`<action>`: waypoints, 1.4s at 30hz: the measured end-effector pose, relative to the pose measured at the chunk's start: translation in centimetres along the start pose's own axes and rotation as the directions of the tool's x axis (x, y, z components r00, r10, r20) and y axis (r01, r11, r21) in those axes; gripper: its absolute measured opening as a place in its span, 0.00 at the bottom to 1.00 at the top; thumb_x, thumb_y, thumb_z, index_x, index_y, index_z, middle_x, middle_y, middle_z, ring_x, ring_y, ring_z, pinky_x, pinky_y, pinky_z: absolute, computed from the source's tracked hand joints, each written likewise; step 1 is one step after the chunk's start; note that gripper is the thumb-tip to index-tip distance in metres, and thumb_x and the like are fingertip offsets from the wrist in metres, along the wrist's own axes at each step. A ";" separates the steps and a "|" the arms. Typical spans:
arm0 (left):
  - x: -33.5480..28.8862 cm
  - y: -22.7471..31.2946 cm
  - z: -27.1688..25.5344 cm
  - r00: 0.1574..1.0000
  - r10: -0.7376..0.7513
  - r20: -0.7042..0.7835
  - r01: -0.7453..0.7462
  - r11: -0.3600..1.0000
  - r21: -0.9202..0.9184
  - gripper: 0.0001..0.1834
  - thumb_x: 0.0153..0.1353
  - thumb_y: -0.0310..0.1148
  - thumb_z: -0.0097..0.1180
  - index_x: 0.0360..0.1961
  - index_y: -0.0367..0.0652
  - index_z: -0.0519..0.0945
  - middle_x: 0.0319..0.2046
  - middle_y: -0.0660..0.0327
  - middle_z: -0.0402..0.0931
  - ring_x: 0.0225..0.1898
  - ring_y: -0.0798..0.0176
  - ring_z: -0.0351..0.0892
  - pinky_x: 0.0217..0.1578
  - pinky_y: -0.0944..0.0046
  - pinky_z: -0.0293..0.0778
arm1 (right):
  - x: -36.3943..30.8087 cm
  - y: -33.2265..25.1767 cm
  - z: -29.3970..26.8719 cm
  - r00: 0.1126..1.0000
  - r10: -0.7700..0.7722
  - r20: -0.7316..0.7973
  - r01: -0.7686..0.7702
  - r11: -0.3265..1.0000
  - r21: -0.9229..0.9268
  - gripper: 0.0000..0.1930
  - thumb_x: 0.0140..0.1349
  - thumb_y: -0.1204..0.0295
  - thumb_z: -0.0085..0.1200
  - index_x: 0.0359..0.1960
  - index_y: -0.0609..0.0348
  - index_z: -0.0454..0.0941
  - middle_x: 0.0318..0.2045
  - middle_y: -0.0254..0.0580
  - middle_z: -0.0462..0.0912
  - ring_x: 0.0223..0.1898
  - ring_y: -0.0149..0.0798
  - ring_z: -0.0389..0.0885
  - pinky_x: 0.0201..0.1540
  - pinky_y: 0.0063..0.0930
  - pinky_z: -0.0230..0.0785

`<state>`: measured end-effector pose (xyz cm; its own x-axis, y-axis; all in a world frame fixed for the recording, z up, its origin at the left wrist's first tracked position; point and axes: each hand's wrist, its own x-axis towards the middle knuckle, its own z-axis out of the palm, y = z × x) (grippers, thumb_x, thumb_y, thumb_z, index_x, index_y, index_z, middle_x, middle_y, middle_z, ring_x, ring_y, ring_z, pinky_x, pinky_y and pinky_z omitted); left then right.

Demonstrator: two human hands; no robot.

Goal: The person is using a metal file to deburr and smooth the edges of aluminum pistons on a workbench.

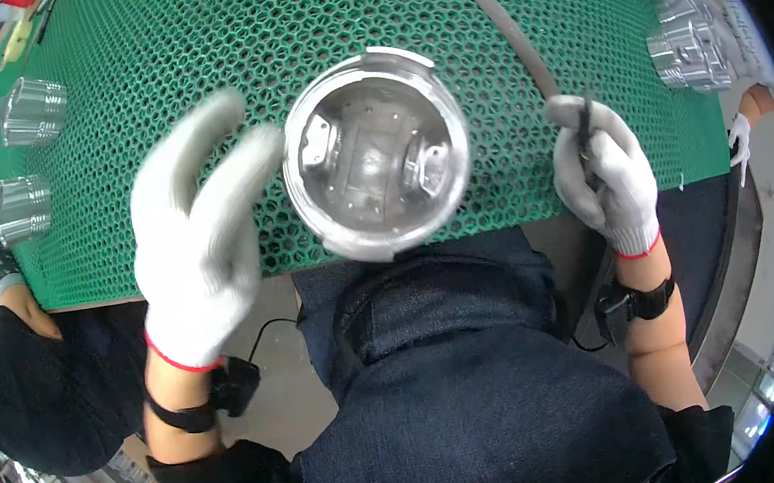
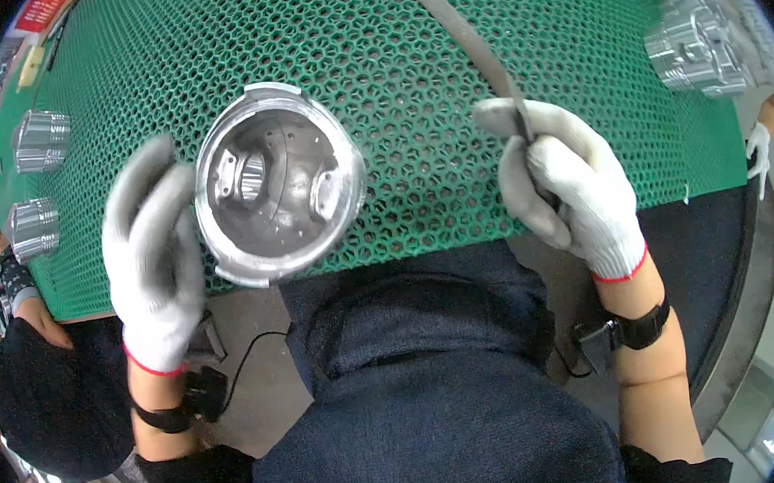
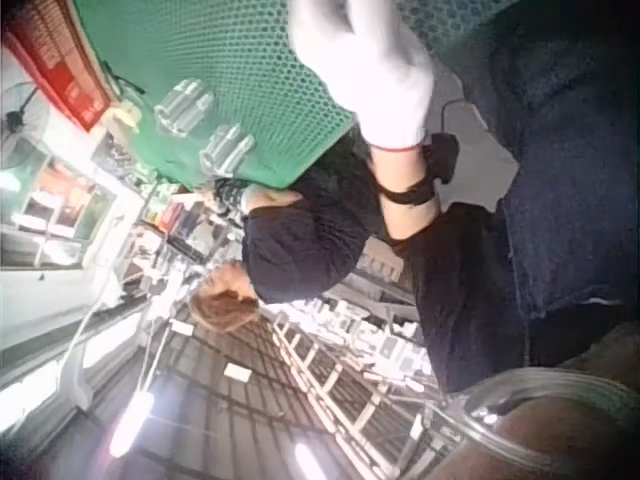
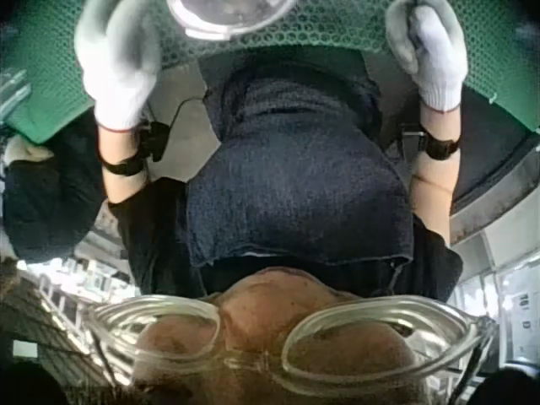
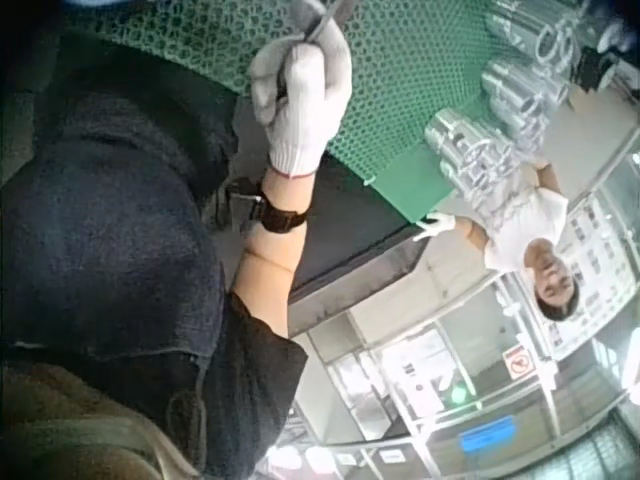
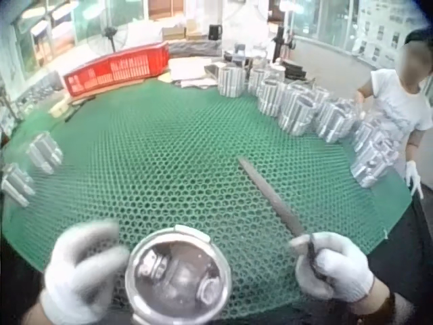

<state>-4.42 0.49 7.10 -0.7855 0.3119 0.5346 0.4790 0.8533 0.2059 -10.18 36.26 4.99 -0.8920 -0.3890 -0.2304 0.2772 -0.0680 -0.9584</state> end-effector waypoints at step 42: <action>-0.7 7.7 2.8 0.931 -0.357 -0.078 0.296 0.862 -0.413 0.18 0.56 0.45 0.70 0.39 0.42 0.85 0.65 0.27 0.64 0.63 0.27 0.72 0.60 0.40 0.72 | -4.3 -0.3 -0.6 0.932 -0.265 0.247 0.225 -0.112 -0.968 0.28 0.59 0.61 0.67 0.61 0.47 0.74 0.38 0.44 0.78 0.31 0.48 0.84 0.33 0.38 0.77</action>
<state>-1.25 7.95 6.01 -0.8714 -0.0474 0.4883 0.3419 0.6551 0.6737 -6.61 38.51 6.20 -0.8165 -0.5717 0.0804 -0.5773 0.8095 -0.1071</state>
